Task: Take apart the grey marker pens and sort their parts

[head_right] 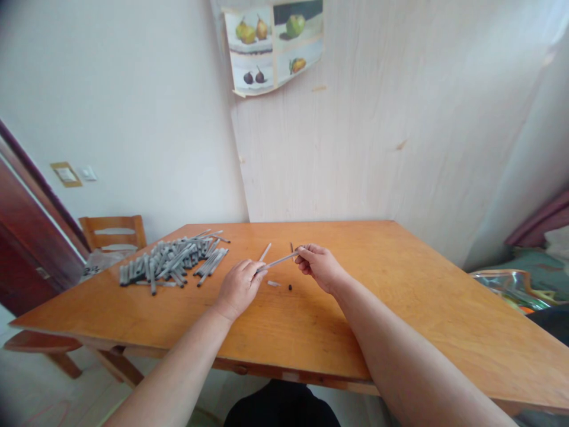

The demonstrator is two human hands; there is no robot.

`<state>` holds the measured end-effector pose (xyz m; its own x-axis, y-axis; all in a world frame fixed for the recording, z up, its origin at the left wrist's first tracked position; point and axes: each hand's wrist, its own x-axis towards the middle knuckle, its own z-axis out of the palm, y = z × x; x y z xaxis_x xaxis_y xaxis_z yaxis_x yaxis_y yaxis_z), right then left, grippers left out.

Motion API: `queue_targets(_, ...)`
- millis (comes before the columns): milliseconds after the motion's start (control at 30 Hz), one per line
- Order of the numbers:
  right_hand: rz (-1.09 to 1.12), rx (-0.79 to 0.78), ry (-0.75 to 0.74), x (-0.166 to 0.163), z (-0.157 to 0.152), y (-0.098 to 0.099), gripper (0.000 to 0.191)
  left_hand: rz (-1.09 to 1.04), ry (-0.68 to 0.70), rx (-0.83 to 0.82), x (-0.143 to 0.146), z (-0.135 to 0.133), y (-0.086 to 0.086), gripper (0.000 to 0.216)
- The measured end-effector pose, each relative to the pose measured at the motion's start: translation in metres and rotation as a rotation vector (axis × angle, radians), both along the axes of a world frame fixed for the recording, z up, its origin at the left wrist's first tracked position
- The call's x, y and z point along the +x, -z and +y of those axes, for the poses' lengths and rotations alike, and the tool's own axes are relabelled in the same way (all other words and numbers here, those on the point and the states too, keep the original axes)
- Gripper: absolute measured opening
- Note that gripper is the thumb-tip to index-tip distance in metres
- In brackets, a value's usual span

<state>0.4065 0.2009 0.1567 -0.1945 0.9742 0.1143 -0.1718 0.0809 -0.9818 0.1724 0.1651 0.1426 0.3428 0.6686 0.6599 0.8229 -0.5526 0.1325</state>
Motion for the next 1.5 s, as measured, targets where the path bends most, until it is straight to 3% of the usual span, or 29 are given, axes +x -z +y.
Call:
queue_targets(233,0.094,0.014,0.069,-0.0024,-0.0025,-0.0076,0.026,0.037,0.007,-0.014,0.0036,0.0029,-0.0004,0.024)
queue_targets(533,0.147,-0.002,0.097,-0.0027,-0.0001,-0.0080,0.023,-0.069,0.082,-0.071,0.0053,0.0050,0.0001,0.022)
queue_targets(1000,0.119,0.018,0.131,-0.0048,0.0035,-0.0049,0.018,-0.367,0.156,-0.339,0.0061,0.0009,-0.0050,0.023)
queue_targets(1500,0.057,0.005,0.143,-0.0058,0.0014,-0.0068,0.016,-0.454,0.208,-0.597,0.0016,0.0000,-0.0057,0.035)
